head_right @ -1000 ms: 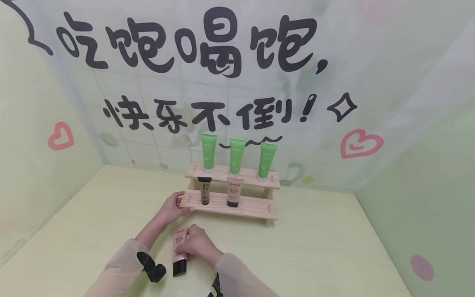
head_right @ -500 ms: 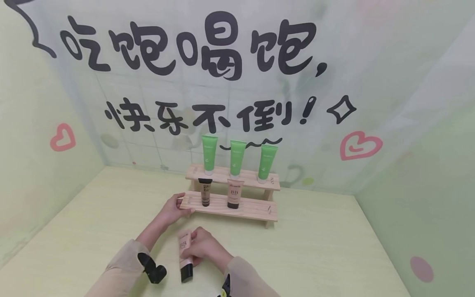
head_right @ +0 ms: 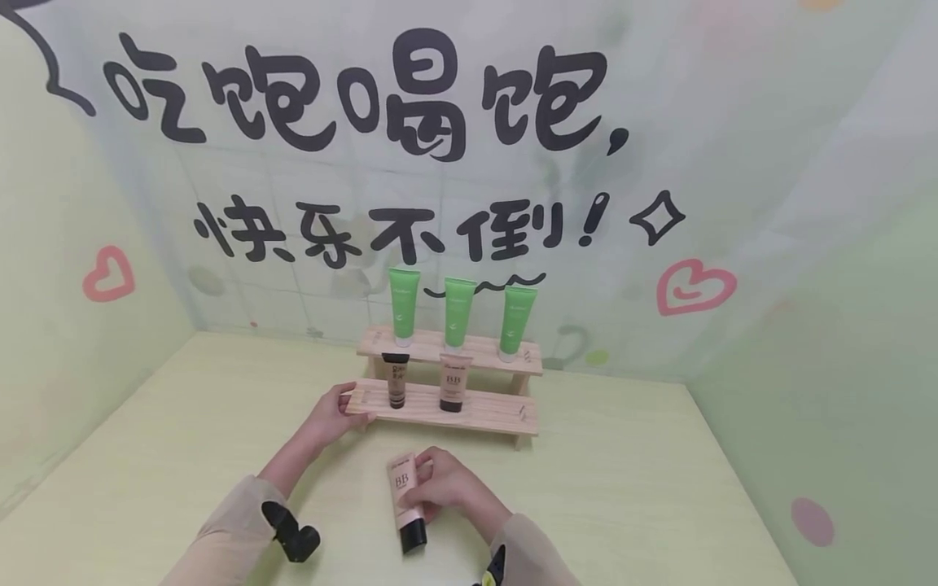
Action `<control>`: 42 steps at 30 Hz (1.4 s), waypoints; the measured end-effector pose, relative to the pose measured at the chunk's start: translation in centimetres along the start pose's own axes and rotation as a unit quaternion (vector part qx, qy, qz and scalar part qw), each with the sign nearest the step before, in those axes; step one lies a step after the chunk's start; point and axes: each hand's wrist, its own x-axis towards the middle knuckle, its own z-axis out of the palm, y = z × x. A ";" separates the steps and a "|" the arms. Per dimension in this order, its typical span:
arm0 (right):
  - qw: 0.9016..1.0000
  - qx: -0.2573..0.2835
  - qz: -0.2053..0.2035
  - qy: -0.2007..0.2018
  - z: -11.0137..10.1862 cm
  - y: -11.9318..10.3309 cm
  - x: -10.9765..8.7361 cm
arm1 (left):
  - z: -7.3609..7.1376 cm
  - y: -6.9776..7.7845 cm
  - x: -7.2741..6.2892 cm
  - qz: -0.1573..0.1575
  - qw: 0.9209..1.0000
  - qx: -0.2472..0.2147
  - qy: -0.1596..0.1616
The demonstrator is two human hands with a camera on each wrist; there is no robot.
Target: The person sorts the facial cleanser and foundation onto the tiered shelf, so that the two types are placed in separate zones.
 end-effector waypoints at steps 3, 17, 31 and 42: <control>1.000 0.013 0.003 0.000 -0.9 0.5 -0.5 | 0.1 -0.2 0.0 0.001 1.000 0.003 -0.003; 0.999 0.039 -0.012 0.021 -5.8 1.7 -2.3 | 0.1 -0.4 0.0 -0.005 1.000 -0.002 0.002; 0.998 0.035 -0.013 0.048 -8.9 1.3 -3.3 | -0.1 0.0 0.2 -0.004 1.000 0.002 -0.005; 0.995 0.035 -0.008 0.091 -12.1 0.9 -3.0 | -0.1 0.0 0.2 -0.008 1.000 -0.002 -0.007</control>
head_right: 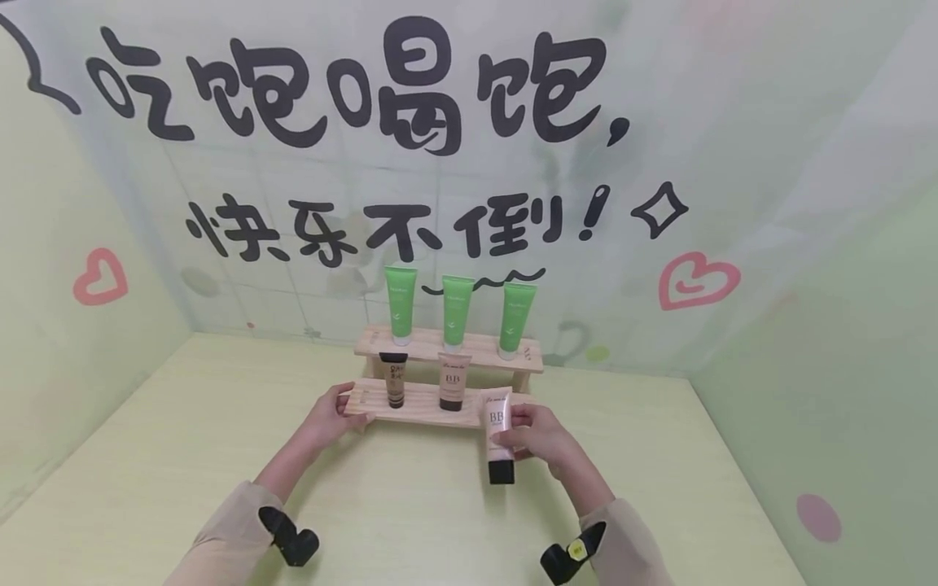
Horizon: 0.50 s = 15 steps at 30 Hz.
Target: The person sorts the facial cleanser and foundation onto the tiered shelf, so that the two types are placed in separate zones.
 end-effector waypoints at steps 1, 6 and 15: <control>1.000 0.001 0.000 0.005 -0.2 -0.1 0.2 | 0.0 0.0 0.0 0.000 1.000 -0.001 -0.001; 0.999 0.011 0.002 0.043 -1.0 -0.3 1.2 | -0.1 -0.2 0.0 0.000 1.000 0.001 0.001; 0.995 0.006 -0.075 0.063 -2.6 -0.5 2.8 | 0.0 -0.3 0.2 0.003 1.000 -0.004 -0.002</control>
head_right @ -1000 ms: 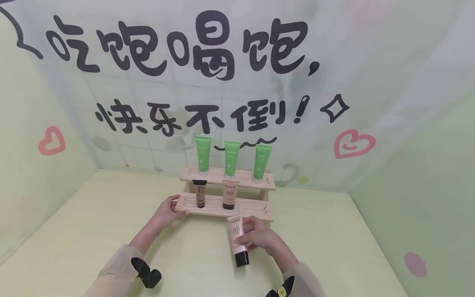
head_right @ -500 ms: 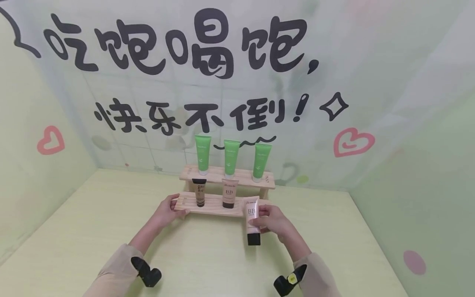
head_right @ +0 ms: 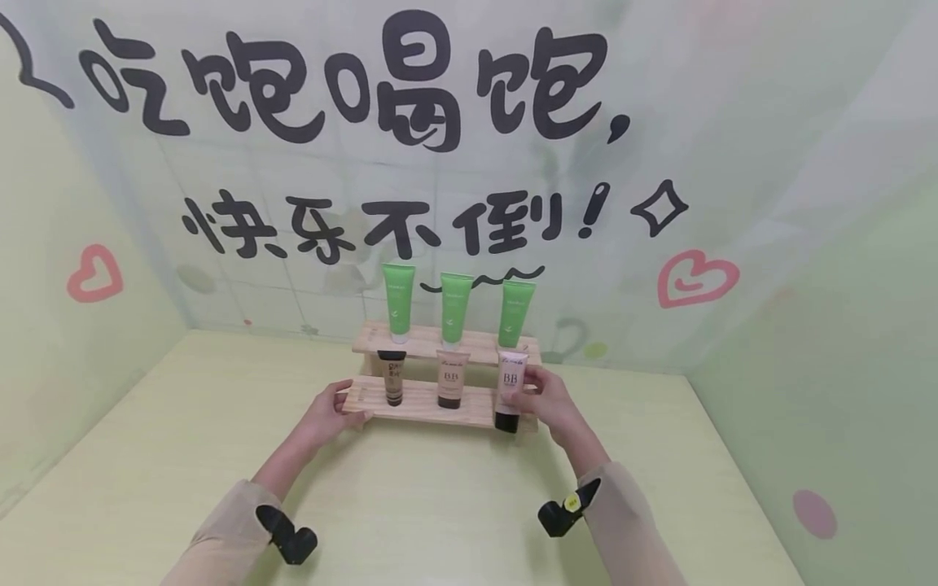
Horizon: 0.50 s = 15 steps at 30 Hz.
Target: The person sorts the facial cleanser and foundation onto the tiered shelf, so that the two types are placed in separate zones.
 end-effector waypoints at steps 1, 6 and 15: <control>1.000 -0.004 -0.009 -0.001 -0.1 0.1 0.2 | 0.0 0.0 0.0 -0.001 1.000 -0.001 0.000; 0.999 -0.017 -0.043 0.006 -0.1 0.3 0.8 | 0.2 0.1 -0.3 -0.004 1.000 -0.012 0.000; 0.995 -0.001 -0.098 0.025 0.2 1.4 0.7 | 0.3 0.0 -0.4 0.003 1.000 -0.015 -0.004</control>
